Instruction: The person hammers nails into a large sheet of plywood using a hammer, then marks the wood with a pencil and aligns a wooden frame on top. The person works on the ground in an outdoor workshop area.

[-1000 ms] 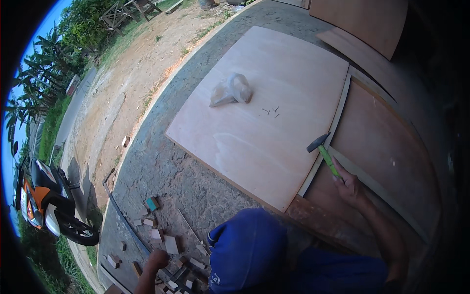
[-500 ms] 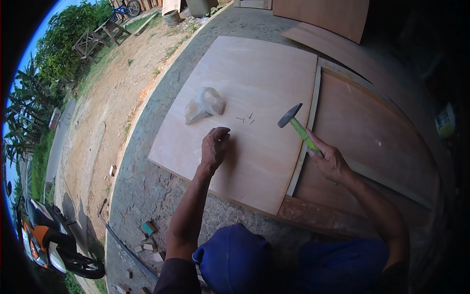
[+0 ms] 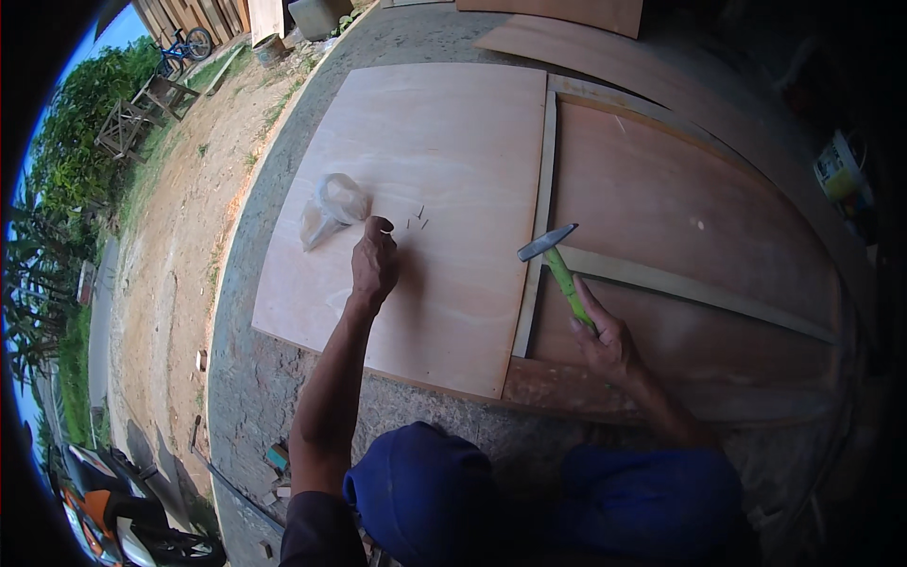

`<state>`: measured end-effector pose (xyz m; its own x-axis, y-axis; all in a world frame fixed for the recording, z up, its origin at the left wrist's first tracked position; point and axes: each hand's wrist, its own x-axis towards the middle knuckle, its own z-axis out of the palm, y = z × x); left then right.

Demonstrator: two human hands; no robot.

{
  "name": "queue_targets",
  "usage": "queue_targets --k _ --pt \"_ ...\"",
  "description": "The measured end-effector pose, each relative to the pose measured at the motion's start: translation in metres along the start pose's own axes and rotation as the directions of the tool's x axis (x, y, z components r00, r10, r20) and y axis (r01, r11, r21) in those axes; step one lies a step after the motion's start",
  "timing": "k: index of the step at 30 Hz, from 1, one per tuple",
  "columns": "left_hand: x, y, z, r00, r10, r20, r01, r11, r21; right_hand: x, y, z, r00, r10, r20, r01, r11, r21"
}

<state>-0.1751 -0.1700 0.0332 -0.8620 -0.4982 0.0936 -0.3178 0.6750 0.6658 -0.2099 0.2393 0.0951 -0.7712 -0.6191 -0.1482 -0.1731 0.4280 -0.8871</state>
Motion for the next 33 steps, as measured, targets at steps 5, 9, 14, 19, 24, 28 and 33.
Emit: queue_targets --k 5,9,14,19,24,28,33 --pt "-0.064 0.057 0.003 0.944 -0.203 0.260 0.327 0.674 -0.662 -0.013 0.035 0.010 0.994 -0.109 0.001 0.108 0.987 -0.115" --pt "-0.086 0.046 0.021 0.964 -0.178 0.195 0.263 0.565 -0.782 -0.011 0.039 0.023 0.997 -0.074 0.033 0.077 0.993 -0.087" --pt "-0.074 0.029 0.018 0.974 -0.198 -0.109 0.102 0.816 -0.569 -0.015 0.041 0.026 0.997 -0.045 0.067 0.050 0.996 -0.073" --pt "-0.062 0.025 0.019 0.959 -0.270 -0.083 0.165 0.774 -0.611 -0.013 0.045 0.033 0.995 -0.091 0.048 0.095 0.992 -0.077" --pt "-0.020 0.015 0.004 0.966 -0.237 -0.108 0.148 0.840 -0.522 -0.012 0.039 0.042 0.994 -0.074 0.086 0.079 0.995 -0.061" --pt "0.008 0.012 0.005 0.978 -0.170 -0.123 0.102 0.897 -0.430 -0.015 0.037 0.043 0.993 -0.082 0.084 0.090 0.992 -0.088" --pt "0.003 0.011 0.013 0.960 -0.278 -0.026 0.231 0.844 -0.483 -0.015 0.027 0.038 0.985 0.084 0.149 -0.077 0.996 -0.051"
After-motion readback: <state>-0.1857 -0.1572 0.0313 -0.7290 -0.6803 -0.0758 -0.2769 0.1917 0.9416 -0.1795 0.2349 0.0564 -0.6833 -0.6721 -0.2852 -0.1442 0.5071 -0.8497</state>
